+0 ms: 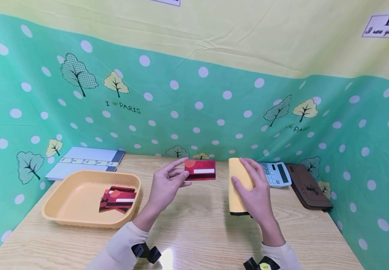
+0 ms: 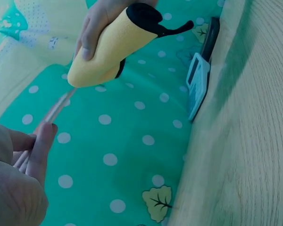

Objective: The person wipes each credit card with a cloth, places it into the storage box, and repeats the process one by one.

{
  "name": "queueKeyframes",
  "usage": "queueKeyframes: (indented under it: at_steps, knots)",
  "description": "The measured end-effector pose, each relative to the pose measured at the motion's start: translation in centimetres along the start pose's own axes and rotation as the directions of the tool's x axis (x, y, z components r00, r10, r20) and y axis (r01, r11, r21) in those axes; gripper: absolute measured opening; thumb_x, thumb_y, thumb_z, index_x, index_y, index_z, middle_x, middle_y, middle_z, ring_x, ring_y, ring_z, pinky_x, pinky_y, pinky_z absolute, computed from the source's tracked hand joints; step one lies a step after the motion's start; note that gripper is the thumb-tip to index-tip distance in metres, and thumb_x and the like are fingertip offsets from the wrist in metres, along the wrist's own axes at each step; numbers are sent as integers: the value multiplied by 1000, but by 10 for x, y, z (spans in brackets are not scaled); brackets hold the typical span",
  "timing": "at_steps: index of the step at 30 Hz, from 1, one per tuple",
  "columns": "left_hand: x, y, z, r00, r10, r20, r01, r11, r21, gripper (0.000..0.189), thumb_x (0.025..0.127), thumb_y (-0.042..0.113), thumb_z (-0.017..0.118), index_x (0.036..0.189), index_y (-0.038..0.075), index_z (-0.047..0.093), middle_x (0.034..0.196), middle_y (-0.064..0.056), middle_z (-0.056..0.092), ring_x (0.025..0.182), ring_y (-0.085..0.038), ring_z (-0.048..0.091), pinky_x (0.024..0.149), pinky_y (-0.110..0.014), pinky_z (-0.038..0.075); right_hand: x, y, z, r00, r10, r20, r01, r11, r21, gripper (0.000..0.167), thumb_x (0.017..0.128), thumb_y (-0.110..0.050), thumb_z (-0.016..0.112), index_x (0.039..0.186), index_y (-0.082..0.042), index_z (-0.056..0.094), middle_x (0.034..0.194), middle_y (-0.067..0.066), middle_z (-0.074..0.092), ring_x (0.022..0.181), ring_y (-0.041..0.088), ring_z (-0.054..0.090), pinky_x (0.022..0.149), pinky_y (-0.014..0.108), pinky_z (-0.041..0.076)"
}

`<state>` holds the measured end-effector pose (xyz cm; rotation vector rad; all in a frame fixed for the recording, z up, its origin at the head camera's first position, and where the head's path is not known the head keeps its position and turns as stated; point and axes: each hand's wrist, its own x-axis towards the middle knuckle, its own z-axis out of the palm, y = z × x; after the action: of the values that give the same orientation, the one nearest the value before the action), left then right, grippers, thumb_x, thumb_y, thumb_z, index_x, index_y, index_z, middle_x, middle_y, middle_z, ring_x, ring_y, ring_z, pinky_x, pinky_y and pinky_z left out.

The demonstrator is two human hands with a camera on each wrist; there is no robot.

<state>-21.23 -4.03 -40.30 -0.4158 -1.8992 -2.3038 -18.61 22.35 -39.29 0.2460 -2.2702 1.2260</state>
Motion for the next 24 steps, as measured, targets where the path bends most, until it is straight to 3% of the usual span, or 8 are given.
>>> queueKeyframes:
  at_steps: [7,14,20,24]
  knots:
    - [1,-3,1,1000,-18,-9,18,1000,10,43,95,-8,67,137,1,64,108,-33,74,90,-15,79,80,-37,67,-2,-7,2,1000,-16,3,16,999,37,60,90,-6,79,145,-21,61,150,1,51,132,13,46,89,12,42]
    - [-1,-3,4,999,-42,5,42,999,-24,44,95,-9,65,139,-6,59,111,-35,73,96,-27,79,83,-37,67,-6,-10,9,998,-56,22,55,997,47,60,89,-6,80,144,-22,62,148,1,53,137,18,45,91,12,43]
    - [-2,-3,7,997,-69,18,70,997,-38,45,95,-11,63,139,-2,60,112,-35,72,102,-36,77,85,-38,66,-8,-12,12,996,-81,27,80,996,49,60,89,-6,80,144,-20,62,148,3,54,129,17,49,85,11,45]
    - [-4,-4,9,997,-78,25,79,996,-35,46,94,-11,62,139,1,62,111,-33,73,103,-37,76,85,-38,66,-9,-11,14,994,-101,32,100,994,36,59,88,-6,80,144,-18,62,148,4,54,132,20,49,90,9,44]
